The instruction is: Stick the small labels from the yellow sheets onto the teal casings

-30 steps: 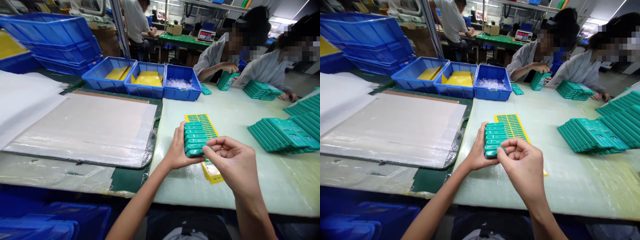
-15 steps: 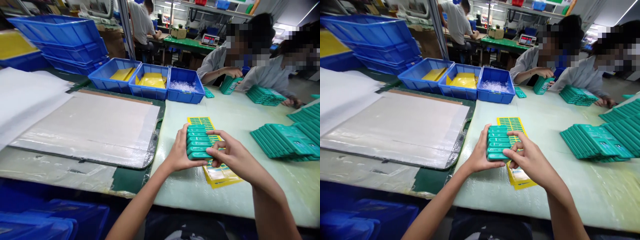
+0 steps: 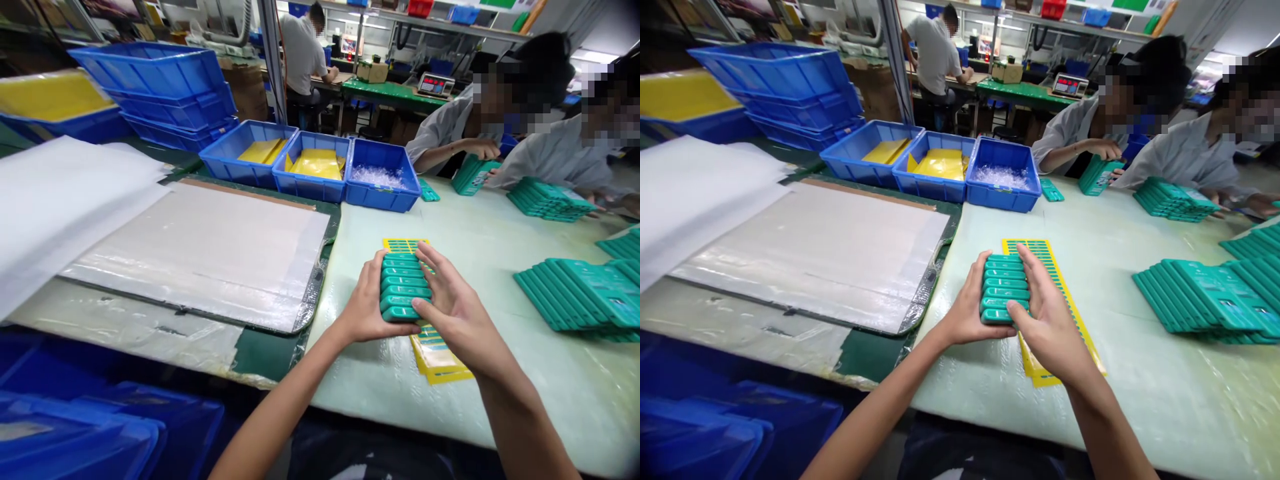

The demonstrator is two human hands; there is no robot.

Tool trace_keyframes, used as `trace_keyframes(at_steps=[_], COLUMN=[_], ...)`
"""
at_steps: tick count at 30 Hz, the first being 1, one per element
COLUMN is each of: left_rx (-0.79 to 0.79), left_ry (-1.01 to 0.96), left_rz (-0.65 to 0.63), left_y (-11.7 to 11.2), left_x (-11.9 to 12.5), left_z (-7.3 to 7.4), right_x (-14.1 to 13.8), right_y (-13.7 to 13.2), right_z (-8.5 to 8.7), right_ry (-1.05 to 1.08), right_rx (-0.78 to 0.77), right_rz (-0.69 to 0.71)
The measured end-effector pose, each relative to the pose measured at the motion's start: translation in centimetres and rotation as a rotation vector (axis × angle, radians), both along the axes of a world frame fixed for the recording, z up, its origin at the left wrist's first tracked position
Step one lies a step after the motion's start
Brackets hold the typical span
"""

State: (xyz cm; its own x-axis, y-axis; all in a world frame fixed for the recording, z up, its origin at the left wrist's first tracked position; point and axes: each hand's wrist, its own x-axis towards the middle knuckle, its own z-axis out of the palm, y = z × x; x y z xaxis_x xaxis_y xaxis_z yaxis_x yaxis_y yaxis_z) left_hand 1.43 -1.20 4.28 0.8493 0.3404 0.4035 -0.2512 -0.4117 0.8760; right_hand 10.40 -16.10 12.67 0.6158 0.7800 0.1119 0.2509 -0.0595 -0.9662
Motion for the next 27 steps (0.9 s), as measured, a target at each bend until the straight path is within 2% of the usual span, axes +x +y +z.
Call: trace_keyframes(at_steps=[2, 4, 6, 10, 15, 20, 21, 24, 27], left_rx=[0.002, 0.004, 0.006, 0.008, -0.002, 0.0, 0.002, 0.004, -0.007], left_ry=[0.011, 0.017, 0.012, 0.002, 0.003, 0.012, 0.019, 0.033, 0.043], left_rz=[0.004, 0.001, -0.001, -0.005, -0.004, -0.005, -0.004, -0.004, 0.002], left_y=[0.0, 0.0, 0.1, 0.1, 0.1, 0.1, 0.1, 0.2, 0.2], left_x=[0.0, 0.0, 0.0, 0.1, 0.0, 0.0, 0.0, 0.1, 0.2], left_z=[0.0, 0.0, 0.0, -0.2, -0.1, 0.0, -0.1, -0.2, -0.2], right_x=[0.0, 0.1, 0.3, 0.2, 0.2, 0.8, 0.6, 0.0, 0.9], right_y=[-0.1, -0.2, -0.6, -1.8, -2.8, -1.7, -1.0, 0.6, 0.2], right_z=[0.1, 0.2, 0.4, 1.5, 2.5, 3.2, 3.1, 2.6, 2.8], right_ry=[0.052, 0.006, -0.13, -0.475, -0.679, -0.719, -0.676, -0.54, -0.594], right_rx=[0.01, -0.036, -0.075, -0.048, -0.04, 0.089, 0.105, 0.077, -0.049], right_rz=[-0.044, -0.058, -0.057, -0.153, 0.049, -0.197, -0.182, -0.007, 0.12])
